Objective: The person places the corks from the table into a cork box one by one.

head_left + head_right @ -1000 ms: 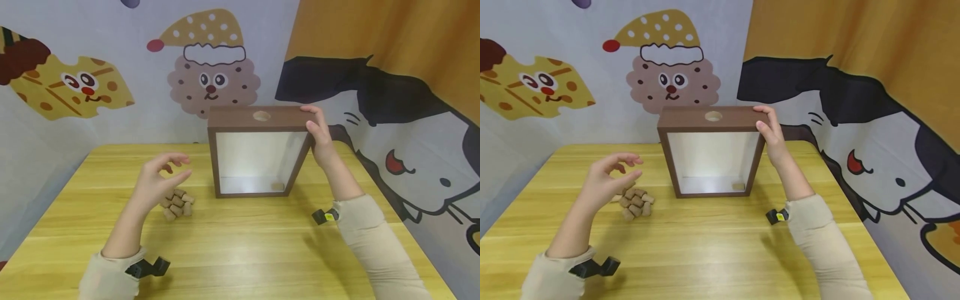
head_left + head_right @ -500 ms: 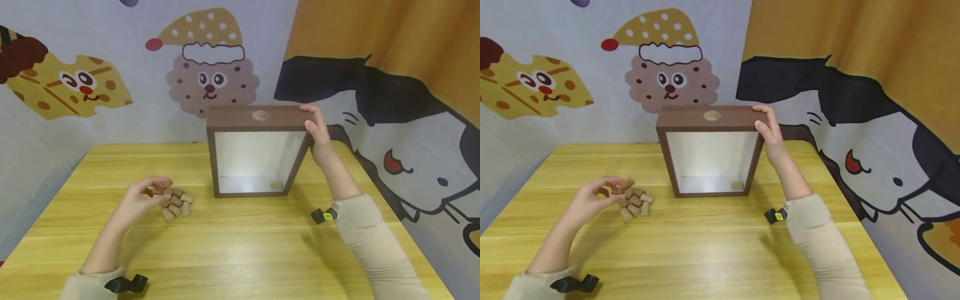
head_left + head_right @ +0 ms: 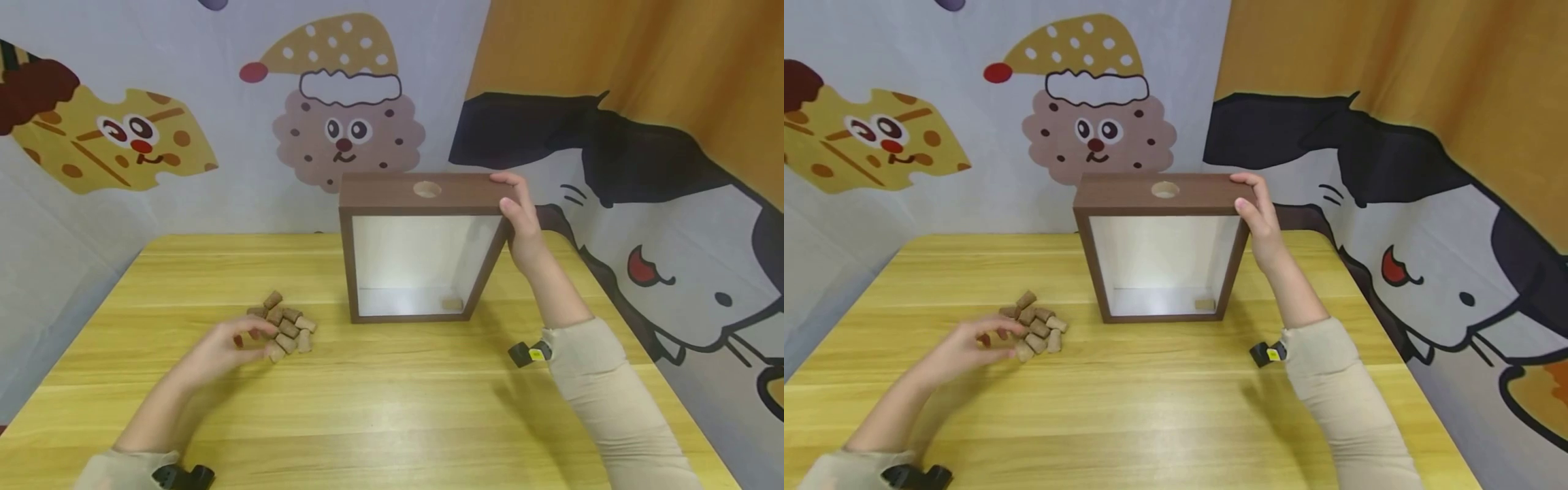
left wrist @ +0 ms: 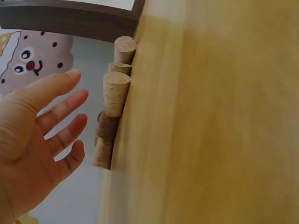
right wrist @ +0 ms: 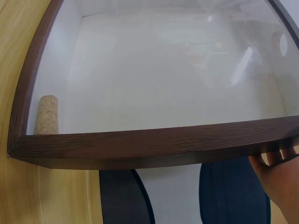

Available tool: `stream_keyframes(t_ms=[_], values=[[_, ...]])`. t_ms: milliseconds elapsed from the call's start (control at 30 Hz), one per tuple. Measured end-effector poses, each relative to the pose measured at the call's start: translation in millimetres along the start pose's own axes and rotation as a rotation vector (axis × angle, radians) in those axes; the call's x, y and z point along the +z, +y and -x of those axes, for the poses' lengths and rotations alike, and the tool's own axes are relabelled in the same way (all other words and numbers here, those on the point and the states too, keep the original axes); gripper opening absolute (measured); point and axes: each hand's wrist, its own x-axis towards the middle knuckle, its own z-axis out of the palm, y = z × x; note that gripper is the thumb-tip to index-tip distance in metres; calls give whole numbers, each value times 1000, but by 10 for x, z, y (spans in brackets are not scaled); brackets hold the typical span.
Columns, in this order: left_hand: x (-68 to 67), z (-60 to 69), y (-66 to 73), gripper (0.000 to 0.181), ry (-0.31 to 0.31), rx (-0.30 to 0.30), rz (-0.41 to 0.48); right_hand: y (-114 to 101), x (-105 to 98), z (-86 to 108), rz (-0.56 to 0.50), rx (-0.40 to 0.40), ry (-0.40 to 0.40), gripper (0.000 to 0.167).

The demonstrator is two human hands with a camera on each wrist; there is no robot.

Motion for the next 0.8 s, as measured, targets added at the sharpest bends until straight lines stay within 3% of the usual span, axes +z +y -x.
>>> stream_keyframes(t_ms=[200,400,800], values=[[21,7,-93,31,-63,1,19,4,-3,11,1,-1,14,41],[46,-10,-186,29,-104,46,46,-8,7,10,2,7,8,41],[139,-46,-221,27,-86,113,36,12,8,4,11,1,5,42]])
